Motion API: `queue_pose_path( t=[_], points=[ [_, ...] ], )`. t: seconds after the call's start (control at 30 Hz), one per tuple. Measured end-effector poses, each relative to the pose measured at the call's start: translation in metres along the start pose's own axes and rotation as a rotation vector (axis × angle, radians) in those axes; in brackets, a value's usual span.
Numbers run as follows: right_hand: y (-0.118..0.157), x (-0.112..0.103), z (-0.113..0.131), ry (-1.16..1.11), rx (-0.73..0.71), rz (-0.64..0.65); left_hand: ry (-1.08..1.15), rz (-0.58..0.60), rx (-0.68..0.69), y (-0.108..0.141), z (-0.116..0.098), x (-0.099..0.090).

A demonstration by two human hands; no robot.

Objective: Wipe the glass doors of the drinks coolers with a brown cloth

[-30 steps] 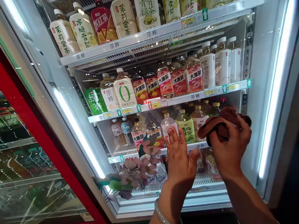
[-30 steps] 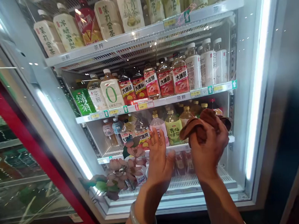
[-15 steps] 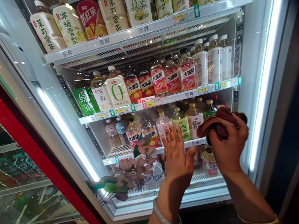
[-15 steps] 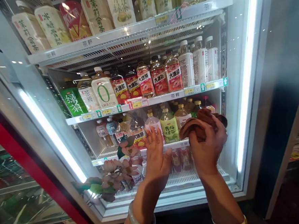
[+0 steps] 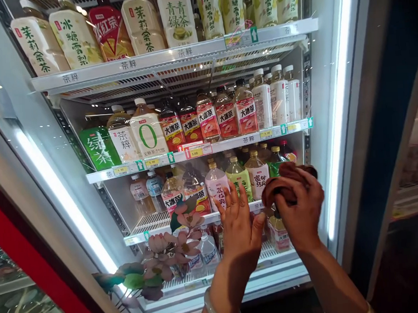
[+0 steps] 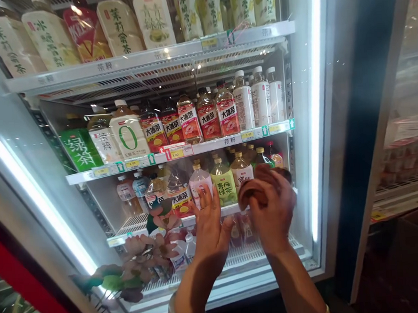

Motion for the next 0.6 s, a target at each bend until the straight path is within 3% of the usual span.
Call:
queue_pose_path(
  t=[0.1,0.27,0.37,0.5,0.6],
  points=[
    [-0.001,-0.005,-0.007,-0.031,0.098,-0.089,-0.002,0.003,0.022,0.000,-0.003,0.007],
    [0.005,0.015,0.033,-0.054,-0.022,0.158,0.007,0.034,0.033,-0.003,-0.008,0.019],
    [-0.001,0.014,0.032,-0.075,-0.063,0.205,-0.003,0.025,0.070,-0.005,-0.014,0.025],
    [-0.008,0.001,0.001,-0.081,0.107,0.040,0.022,0.036,0.175,-0.011,-0.028,0.036],
    [-0.003,0.004,-0.003,-0.099,0.138,-0.031,0.084,0.046,0.191,-0.019,-0.034,0.040]
  ],
)
Point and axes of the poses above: each hand's wrist, its own y-axis away from the middle knuckle, its own x-axis out of the palm, z = x × y, the point moved 7 cm from there along -y, towards the middle knuckle, and after that the axes turned 10 degrees about z, right-handed, at the moved point
